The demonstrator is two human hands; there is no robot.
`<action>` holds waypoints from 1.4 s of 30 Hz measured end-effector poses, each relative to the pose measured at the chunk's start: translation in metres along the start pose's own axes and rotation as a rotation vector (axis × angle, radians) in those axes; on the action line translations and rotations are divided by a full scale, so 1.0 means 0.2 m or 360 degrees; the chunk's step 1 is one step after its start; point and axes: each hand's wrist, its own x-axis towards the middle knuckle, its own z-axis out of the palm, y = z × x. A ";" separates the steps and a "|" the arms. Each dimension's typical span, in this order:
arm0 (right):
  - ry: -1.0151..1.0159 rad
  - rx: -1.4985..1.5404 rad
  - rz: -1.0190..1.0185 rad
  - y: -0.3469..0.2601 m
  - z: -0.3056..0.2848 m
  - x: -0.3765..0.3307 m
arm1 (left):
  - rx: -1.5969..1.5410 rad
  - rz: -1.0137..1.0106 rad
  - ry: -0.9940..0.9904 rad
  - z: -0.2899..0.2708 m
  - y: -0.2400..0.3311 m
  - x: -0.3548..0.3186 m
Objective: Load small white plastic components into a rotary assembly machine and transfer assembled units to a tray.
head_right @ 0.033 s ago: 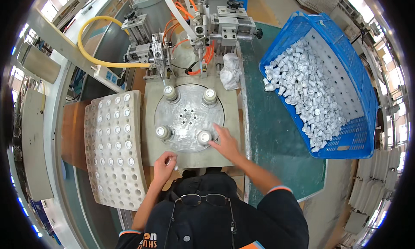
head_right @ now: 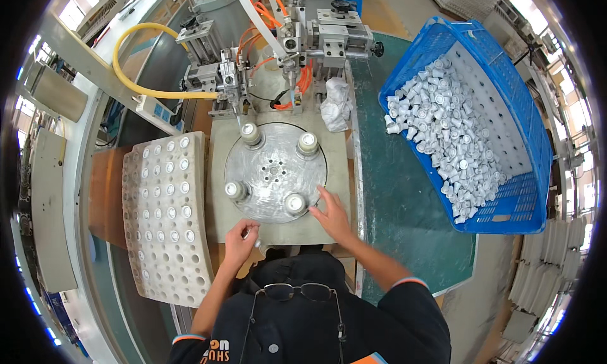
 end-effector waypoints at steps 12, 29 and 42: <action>-0.0892 0.0301 0.0537 0.26 -0.12 -0.45 | 0.0647 0.0292 -0.0367 0.52 0.15 0.38; 0.0015 -0.0658 -0.1198 0.23 0.26 0.28 | 0.0160 0.0020 0.0296 -0.02 -0.04 -0.04; 0.0009 -0.0818 -0.0740 0.00 0.48 -0.01 | 0.0590 -0.0746 0.1080 -1.26 -0.81 -0.45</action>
